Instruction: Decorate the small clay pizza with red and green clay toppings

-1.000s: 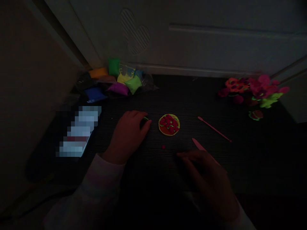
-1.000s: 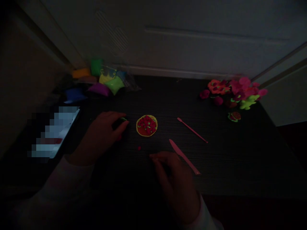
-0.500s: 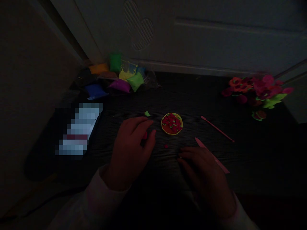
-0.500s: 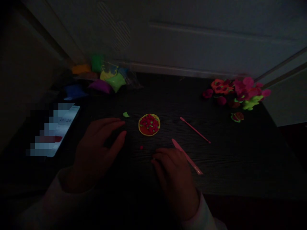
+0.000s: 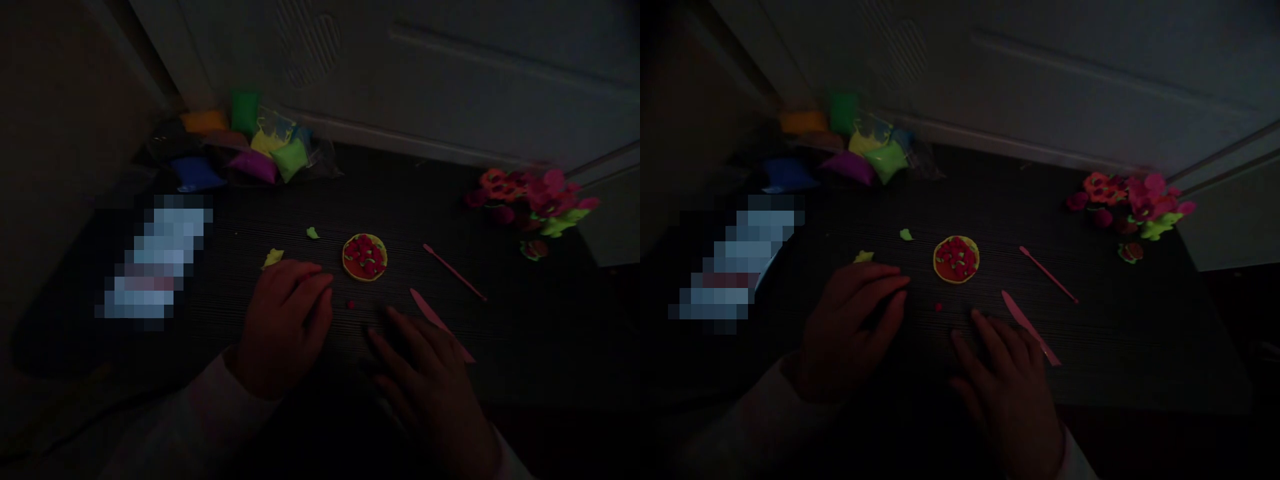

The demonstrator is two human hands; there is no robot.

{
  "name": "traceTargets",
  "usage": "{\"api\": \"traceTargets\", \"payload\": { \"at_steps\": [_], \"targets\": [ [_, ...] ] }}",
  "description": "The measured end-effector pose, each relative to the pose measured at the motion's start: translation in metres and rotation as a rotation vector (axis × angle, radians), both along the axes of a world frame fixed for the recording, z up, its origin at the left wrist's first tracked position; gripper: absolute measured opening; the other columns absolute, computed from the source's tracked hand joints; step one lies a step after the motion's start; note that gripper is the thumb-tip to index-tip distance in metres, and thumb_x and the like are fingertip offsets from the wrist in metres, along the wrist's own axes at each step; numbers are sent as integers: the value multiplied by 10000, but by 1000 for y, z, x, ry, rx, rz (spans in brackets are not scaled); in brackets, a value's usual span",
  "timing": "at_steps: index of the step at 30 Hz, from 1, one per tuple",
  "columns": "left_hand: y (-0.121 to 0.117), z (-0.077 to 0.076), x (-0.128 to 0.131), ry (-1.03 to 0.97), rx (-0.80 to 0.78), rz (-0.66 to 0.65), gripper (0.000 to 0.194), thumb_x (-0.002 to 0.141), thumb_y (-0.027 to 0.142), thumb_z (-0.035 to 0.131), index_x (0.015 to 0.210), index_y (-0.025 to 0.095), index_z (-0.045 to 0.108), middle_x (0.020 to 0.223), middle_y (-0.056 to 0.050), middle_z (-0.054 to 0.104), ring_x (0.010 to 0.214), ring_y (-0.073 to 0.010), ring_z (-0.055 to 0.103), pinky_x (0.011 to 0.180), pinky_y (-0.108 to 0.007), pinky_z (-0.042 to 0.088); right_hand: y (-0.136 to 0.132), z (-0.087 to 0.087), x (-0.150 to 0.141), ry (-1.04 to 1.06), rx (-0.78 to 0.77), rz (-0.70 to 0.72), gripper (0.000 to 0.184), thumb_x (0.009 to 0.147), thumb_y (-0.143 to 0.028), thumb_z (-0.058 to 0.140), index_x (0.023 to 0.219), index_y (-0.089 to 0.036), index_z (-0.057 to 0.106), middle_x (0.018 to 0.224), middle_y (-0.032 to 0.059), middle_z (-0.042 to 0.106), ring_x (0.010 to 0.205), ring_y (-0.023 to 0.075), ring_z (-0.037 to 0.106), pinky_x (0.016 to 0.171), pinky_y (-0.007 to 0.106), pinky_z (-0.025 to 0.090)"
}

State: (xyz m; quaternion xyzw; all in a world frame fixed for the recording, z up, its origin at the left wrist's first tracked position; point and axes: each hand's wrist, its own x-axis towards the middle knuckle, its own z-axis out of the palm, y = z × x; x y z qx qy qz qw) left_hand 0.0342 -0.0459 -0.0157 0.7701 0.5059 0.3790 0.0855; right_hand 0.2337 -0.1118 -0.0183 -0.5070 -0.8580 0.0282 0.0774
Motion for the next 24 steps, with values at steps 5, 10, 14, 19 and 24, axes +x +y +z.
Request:
{"api": "traceTargets", "payload": {
  "at_steps": [5, 10, 14, 19, 24],
  "targets": [
    [-1, -1, -1, -9, -20, -5, 165, 744, 109, 544, 902, 146, 576, 910, -67, 586, 892, -175, 531, 799, -352, 454, 0, 2, 1, -48, 45, -41, 379, 787, -283, 491, 1139, -144, 517, 1284, 169, 399, 1090, 322, 394, 806, 478, 362],
    [-1, 0, -1, -25, -39, -9, 161, 751, 121, 534, 900, 172, 573, 910, -57, 590, 890, -181, 537, 785, -360, 465, -2, 2, -2, -51, 23, -39, 360, 771, -289, 518, 1129, -254, 530, 1297, 139, 382, 1097, 327, 400, 804, 490, 356],
    [-1, 1, 0, -19, -39, 0, 146, 752, 119, 533, 885, 163, 577, 896, -60, 592, 882, -177, 537, 789, -358, 462, -2, 3, -3, -70, 6, -73, 398, 775, -310, 508, 1163, -223, 504, 1315, 163, 355, 1136, 340, 364, 825, 502, 340],
    [-1, 1, 0, -19, -33, -12, 142, 752, 121, 535, 882, 161, 575, 905, -60, 592, 877, -172, 537, 789, -354, 461, -6, 4, -3, -68, 12, -44, 381, 768, -299, 519, 1146, -253, 511, 1307, 154, 359, 1132, 332, 372, 825, 505, 333],
    [-1, 0, 0, -17, -26, -15, 143, 752, 113, 535, 884, 151, 577, 896, -62, 593, 873, -167, 538, 792, -346, 457, -4, 4, -7, -79, 0, -61, 394, 770, -328, 514, 1160, -271, 498, 1305, 159, 359, 1137, 326, 372, 837, 513, 329]
  ]
}}
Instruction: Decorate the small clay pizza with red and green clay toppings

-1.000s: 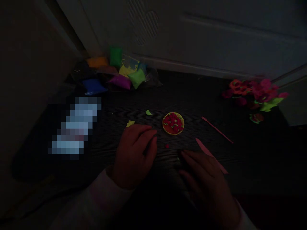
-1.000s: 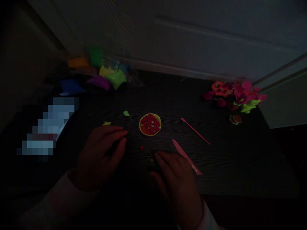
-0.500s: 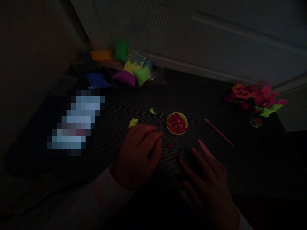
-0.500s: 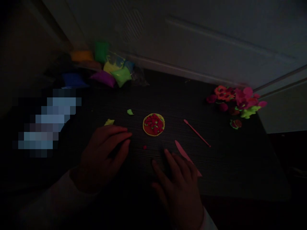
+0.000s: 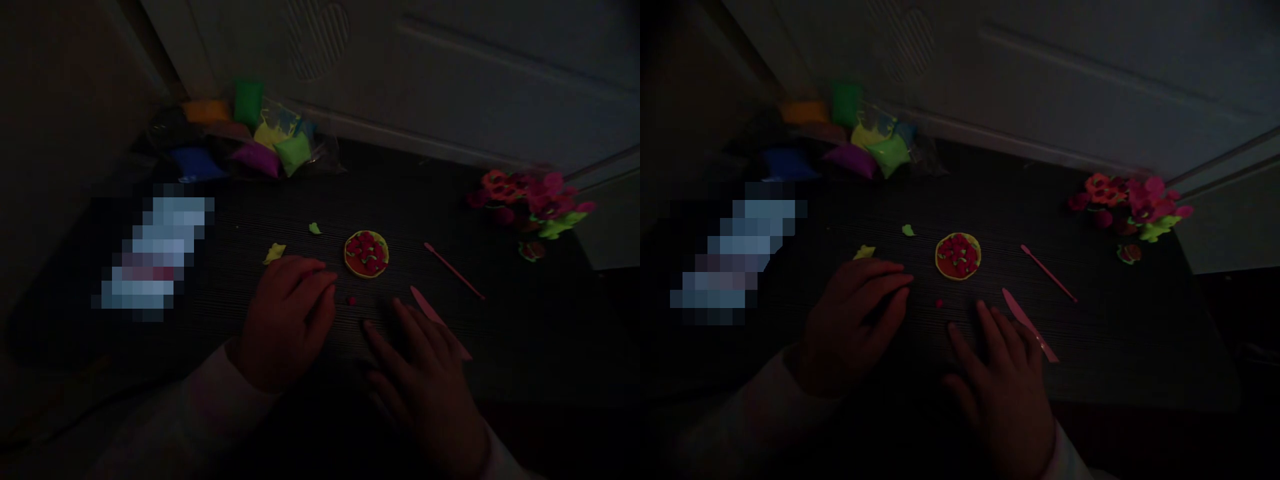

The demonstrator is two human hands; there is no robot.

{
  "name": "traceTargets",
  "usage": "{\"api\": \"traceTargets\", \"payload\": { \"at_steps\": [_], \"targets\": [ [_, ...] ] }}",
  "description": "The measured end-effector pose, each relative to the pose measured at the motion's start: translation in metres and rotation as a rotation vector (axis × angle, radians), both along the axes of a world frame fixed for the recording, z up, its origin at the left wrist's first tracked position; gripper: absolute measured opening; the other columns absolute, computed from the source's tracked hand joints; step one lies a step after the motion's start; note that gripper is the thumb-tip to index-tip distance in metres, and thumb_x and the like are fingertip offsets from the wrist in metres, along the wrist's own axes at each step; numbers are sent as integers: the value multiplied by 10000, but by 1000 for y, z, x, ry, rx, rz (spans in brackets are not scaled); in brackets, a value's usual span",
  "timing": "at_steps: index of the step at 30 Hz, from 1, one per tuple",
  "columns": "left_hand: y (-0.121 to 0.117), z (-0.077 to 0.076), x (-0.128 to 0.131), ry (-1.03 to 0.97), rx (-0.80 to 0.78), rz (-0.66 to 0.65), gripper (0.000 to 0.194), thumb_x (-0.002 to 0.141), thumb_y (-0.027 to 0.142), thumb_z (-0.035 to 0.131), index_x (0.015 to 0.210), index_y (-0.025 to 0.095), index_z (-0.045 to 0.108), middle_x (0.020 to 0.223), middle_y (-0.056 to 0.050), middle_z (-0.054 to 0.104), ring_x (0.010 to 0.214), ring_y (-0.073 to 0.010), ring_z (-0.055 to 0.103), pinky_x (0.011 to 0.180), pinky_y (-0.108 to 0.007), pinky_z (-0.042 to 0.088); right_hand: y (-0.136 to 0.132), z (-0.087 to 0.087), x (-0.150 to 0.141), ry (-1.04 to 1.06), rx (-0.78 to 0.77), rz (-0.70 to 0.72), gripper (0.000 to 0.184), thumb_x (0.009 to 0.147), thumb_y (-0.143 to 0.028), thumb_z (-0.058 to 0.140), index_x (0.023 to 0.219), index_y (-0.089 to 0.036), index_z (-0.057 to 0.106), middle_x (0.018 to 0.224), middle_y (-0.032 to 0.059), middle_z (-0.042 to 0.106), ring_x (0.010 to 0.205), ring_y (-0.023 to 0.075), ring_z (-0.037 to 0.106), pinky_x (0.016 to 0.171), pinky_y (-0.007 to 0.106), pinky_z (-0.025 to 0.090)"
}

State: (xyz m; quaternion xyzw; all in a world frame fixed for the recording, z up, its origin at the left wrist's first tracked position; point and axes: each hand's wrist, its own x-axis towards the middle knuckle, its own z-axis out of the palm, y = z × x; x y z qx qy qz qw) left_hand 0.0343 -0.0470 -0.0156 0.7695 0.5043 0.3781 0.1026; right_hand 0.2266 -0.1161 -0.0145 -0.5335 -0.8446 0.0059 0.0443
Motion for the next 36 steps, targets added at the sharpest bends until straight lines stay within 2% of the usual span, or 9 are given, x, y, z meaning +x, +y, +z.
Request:
{"api": "traceTargets", "payload": {
  "at_steps": [3, 8, 13, 19, 23, 28, 33, 36],
  "targets": [
    [0, -1, 0, 0, -8, 0, 148, 754, 120, 533, 889, 163, 574, 905, -56, 591, 876, -167, 536, 794, -349, 456, 0, 0, 1, -18, 0, 6, 436, 767, -320, 515, 1190, -223, 472, 1322, 181, 333, 1150, 336, 359, 835, 506, 339],
    [-1, -1, 0, -9, -20, 6, 149, 750, 120, 537, 886, 166, 579, 905, -59, 595, 883, -175, 538, 789, -353, 459, -2, 0, -1, 11, -6, -4, 374, 761, -333, 522, 1134, -295, 519, 1296, 131, 399, 1122, 321, 403, 841, 513, 332],
    [0, 0, 0, -8, -22, 12, 132, 756, 129, 527, 864, 179, 584, 887, -53, 600, 862, -176, 548, 771, -358, 467, 0, 0, 5, -24, 1, -12, 447, 762, -337, 519, 1184, -197, 485, 1355, 173, 301, 1165, 344, 350, 848, 504, 336],
    [0, 0, 0, -2, -21, 3, 141, 749, 119, 534, 875, 156, 586, 902, -63, 597, 878, -177, 542, 798, -356, 453, -2, 0, 3, -12, -11, 62, 400, 757, -304, 527, 1155, -266, 506, 1300, 164, 372, 1133, 340, 381, 825, 517, 342],
    [0, 0, 0, -11, -39, 0, 138, 754, 127, 525, 871, 168, 585, 896, -55, 598, 867, -177, 547, 777, -351, 461, -1, 1, 6, -19, 7, 7, 424, 761, -320, 518, 1164, -188, 505, 1347, 192, 298, 1157, 364, 348, 829, 520, 339],
    [0, 0, 0, -7, -33, 13, 137, 752, 128, 528, 867, 172, 587, 895, -54, 599, 863, -176, 545, 776, -355, 462, -3, 0, 7, -10, -7, 77, 426, 744, -325, 548, 1162, -257, 500, 1323, 159, 344, 1130, 341, 385, 824, 515, 350],
    [0, 0, 0, -13, -34, 0, 134, 752, 124, 531, 867, 166, 586, 890, -57, 597, 869, -172, 543, 780, -348, 460, -5, -1, 9, 5, 18, 5, 424, 757, -322, 531, 1161, -202, 492, 1348, 172, 299, 1151, 343, 358, 833, 506, 350],
    [0, 1, 0, 1, -34, 2, 132, 751, 121, 535, 867, 159, 585, 892, -61, 596, 870, -172, 542, 784, -344, 457, -6, 0, 8, -15, 1, 45, 420, 755, -321, 537, 1165, -240, 485, 1316, 162, 341, 1134, 336, 374, 819, 511, 356]
  ]
}}
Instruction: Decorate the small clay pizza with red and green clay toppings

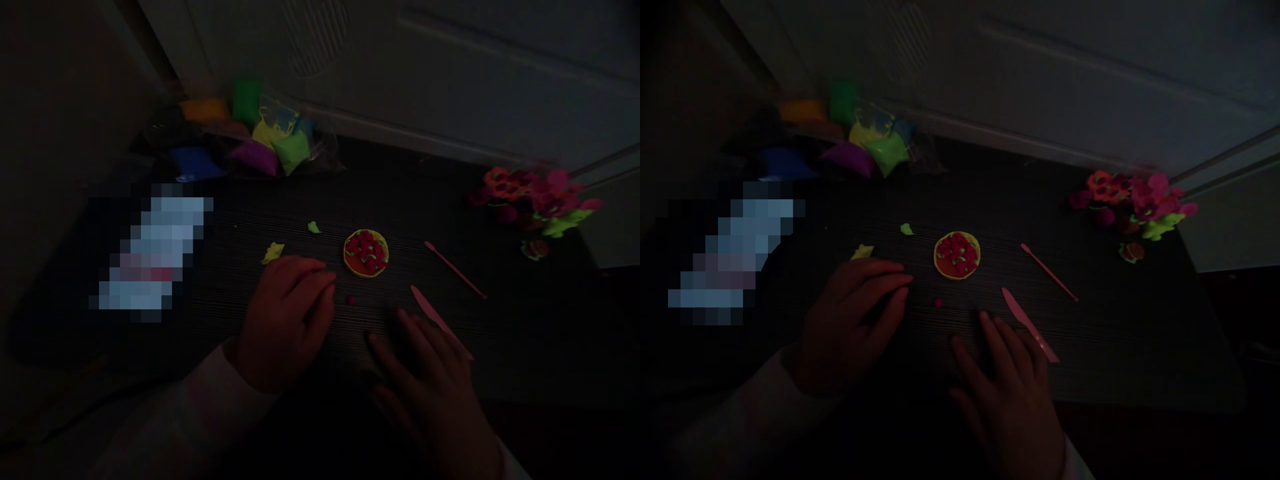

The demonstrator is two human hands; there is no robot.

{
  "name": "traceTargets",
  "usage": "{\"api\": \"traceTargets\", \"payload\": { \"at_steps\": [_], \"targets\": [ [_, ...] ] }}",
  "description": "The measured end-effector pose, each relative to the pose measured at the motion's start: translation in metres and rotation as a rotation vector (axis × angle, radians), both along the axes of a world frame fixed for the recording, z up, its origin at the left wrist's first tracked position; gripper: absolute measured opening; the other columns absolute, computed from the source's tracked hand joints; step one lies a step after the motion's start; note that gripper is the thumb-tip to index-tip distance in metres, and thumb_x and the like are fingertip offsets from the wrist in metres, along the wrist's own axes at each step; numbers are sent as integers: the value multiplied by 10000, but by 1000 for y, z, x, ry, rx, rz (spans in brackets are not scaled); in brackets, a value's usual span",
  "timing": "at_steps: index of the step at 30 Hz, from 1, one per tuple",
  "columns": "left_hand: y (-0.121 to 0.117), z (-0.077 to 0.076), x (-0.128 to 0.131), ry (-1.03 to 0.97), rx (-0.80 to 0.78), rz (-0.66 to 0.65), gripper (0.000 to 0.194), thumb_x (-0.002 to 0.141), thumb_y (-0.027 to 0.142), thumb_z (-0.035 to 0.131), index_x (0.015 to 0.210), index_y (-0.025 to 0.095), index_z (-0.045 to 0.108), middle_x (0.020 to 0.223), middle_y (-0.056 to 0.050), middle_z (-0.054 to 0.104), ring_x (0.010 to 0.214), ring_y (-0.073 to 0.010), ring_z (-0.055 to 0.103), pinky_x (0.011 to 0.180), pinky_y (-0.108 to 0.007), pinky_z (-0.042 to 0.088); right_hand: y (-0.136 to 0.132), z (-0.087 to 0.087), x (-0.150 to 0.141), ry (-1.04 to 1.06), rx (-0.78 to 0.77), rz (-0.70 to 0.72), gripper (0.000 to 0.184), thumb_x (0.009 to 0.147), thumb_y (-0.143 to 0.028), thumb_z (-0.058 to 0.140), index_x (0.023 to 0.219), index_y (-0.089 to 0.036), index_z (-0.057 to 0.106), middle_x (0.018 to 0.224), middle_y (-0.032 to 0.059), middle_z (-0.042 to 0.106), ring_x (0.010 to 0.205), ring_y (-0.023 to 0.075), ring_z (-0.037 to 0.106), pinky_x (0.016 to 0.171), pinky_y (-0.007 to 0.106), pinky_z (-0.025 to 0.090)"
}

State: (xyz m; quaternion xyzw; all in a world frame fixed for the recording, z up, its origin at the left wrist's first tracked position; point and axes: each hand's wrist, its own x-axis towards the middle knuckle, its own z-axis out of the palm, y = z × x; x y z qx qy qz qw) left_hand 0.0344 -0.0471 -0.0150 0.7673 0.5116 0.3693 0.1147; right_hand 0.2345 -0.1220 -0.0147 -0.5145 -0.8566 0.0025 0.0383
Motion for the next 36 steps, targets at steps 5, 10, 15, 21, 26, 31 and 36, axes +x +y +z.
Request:
{"api": "traceTargets", "payload": {
  "at_steps": [5, 10, 15, 21, 26, 31, 36],
  "targets": [
    [0, 0, 1, -4, -1, 6, 130, 757, 128, 528, 866, 168, 583, 892, -53, 597, 872, -171, 545, 786, -351, 457, 1, 1, 2, 25, -19, -19, 458, 764, -300, 523, 1205, -208, 442, 1345, 177, 287, 1161, 344, 342, 840, 519, 345],
    [0, 1, 1, -9, -1, 7, 127, 752, 122, 533, 861, 156, 589, 888, -60, 600, 870, -171, 544, 788, -344, 456, 3, 3, 8, 143, -20, -17, 440, 792, -257, 464, 1213, -137, 414, 1364, 185, 244, 1202, 344, 292, 854, 497, 352],
    [0, 0, 0, -10, -1, -2, 126, 756, 130, 530, 862, 164, 589, 891, -52, 598, 864, -170, 545, 772, -348, 460, 3, 3, 5, 141, 3, -26, 357, 790, -258, 484, 1143, -201, 490, 1330, 157, 312, 1161, 339, 348, 835, 511, 351],
    [1, -1, 0, -14, 20, -4, 125, 750, 121, 537, 858, 147, 595, 886, -59, 598, 865, -169, 544, 784, -340, 456, 8, 1, 4, 120, 33, -83, 332, 798, -263, 485, 1115, -174, 528, 1331, 175, 331, 1152, 332, 368, 835, 497, 351],
    [0, 0, 1, -17, 15, -1, 121, 745, 114, 540, 848, 135, 601, 875, -66, 604, 863, -173, 547, 785, -338, 458, 9, 1, 2, 140, -1, -56, 336, 787, -321, 501, 1108, -236, 547, 1315, 131, 368, 1132, 317, 391, 857, 501, 335],
    [1, 0, 1, -16, 16, -4, 117, 749, 124, 538, 847, 138, 600, 882, -62, 604, 859, -173, 549, 783, -342, 459, 11, 1, 3, 113, 32, -100, 335, 796, -294, 486, 1104, -178, 550, 1339, 166, 326, 1162, 337, 354, 853, 501, 338],
    [1, 0, 1, -11, 8, -8, 124, 746, 110, 540, 851, 131, 602, 879, -67, 601, 868, -170, 544, 796, -335, 450, 11, 1, 3, 117, -4, -69, 353, 788, -316, 498, 1129, -229, 528, 1330, 135, 345, 1156, 318, 364, 861, 498, 338]
  ]
}}
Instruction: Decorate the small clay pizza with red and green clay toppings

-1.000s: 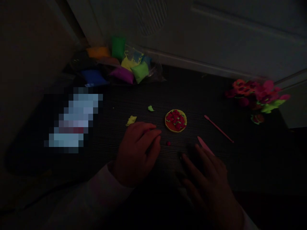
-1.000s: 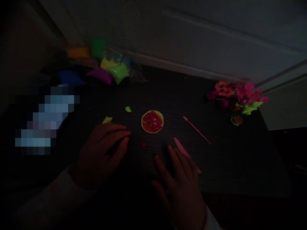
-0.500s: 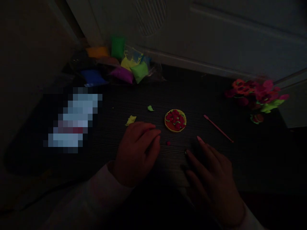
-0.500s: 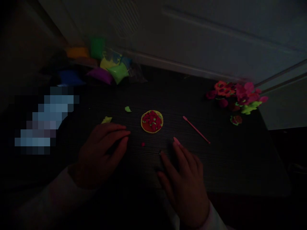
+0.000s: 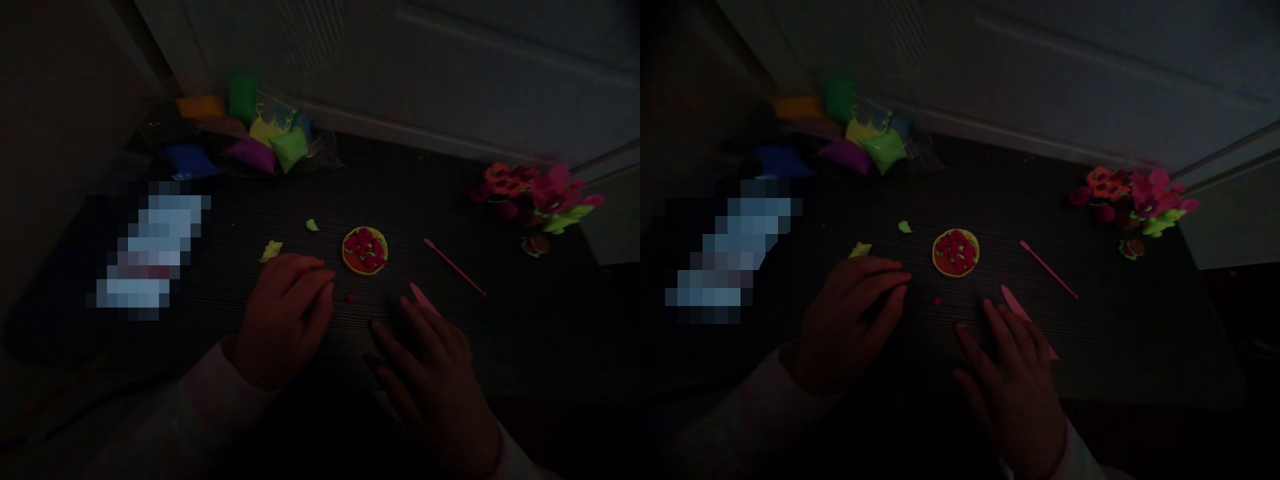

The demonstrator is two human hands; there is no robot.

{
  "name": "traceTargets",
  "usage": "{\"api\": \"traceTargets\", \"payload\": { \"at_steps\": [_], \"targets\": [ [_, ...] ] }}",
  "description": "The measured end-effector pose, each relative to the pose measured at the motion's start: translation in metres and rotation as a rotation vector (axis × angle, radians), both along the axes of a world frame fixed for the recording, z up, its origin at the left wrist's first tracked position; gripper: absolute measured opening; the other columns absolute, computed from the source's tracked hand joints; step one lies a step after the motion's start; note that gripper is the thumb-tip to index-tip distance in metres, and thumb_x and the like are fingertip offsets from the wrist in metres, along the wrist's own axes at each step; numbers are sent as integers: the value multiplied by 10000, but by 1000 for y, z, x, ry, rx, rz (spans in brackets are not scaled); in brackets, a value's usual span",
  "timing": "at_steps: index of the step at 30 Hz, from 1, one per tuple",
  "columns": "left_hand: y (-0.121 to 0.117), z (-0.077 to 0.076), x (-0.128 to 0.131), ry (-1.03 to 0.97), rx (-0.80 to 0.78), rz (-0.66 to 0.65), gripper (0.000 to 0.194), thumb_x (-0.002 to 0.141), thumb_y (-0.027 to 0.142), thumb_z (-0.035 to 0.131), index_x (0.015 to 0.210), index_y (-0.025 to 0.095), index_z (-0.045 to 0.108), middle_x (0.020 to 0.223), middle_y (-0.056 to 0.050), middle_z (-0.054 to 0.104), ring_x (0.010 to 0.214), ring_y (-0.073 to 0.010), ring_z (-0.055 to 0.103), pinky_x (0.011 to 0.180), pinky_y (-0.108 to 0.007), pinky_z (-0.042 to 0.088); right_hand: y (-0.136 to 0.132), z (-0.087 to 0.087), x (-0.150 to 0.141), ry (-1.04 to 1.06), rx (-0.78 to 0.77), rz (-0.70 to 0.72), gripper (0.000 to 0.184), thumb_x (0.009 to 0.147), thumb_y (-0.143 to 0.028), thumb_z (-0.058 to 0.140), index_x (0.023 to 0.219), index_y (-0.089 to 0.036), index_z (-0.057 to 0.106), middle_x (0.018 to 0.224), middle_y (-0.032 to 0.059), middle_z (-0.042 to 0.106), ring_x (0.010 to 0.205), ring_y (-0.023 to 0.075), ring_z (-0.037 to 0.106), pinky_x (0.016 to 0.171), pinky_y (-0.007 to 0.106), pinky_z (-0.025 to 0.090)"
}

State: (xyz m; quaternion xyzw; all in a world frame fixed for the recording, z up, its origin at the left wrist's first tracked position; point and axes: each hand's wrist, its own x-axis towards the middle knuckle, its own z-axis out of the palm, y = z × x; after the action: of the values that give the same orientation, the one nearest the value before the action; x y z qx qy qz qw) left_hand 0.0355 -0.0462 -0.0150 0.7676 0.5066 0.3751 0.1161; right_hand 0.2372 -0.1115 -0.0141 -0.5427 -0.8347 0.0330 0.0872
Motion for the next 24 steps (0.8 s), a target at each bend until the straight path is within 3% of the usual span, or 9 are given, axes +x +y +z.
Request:
{"api": "traceTargets", "payload": {
  "at_steps": [3, 8, 11, 16, 24],
  "targets": [
    [0, 0, 0, -3, 0, -9, 123, 748, 112, 540, 852, 132, 601, 885, -67, 599, 871, -167, 542, 799, -332, 447, 0, 0, 0, -20, 28, -24, 353, 797, -282, 483, 1130, -174, 521, 1338, 177, 317, 1172, 332, 342, 850, 500, 346],
    [0, -1, 0, 7, 2, -10, 130, 748, 110, 540, 862, 136, 597, 890, -64, 594, 873, -162, 537, 801, -319, 445, 1, 2, -1, -9, -6, 0, 338, 792, -327, 491, 1114, -236, 537, 1301, 140, 380, 1138, 314, 382, 853, 501, 345],
    [0, -1, 0, 10, 2, -7, 127, 748, 113, 540, 859, 134, 597, 886, -65, 595, 872, -164, 537, 799, -322, 445, 1, 1, 0, -35, 21, -29, 355, 796, -294, 478, 1125, -169, 529, 1325, 182, 337, 1163, 337, 351, 848, 504, 343],
    [0, 0, 0, 6, 7, -11, 125, 745, 113, 539, 853, 130, 599, 880, -69, 598, 867, -173, 543, 793, -334, 451, -2, 0, -1, -30, -12, 12, 366, 781, -335, 503, 1133, -235, 524, 1307, 139, 377, 1146, 320, 376, 856, 497, 340],
    [0, -1, 0, 8, 0, 4, 119, 747, 116, 541, 850, 138, 594, 883, -65, 597, 863, -171, 544, 782, -346, 457, 0, 1, 9, -10, 28, 34, 437, 802, -269, 463, 1209, -119, 416, 1352, 205, 278, 1188, 335, 319, 861, 501, 334]
  ]
}}
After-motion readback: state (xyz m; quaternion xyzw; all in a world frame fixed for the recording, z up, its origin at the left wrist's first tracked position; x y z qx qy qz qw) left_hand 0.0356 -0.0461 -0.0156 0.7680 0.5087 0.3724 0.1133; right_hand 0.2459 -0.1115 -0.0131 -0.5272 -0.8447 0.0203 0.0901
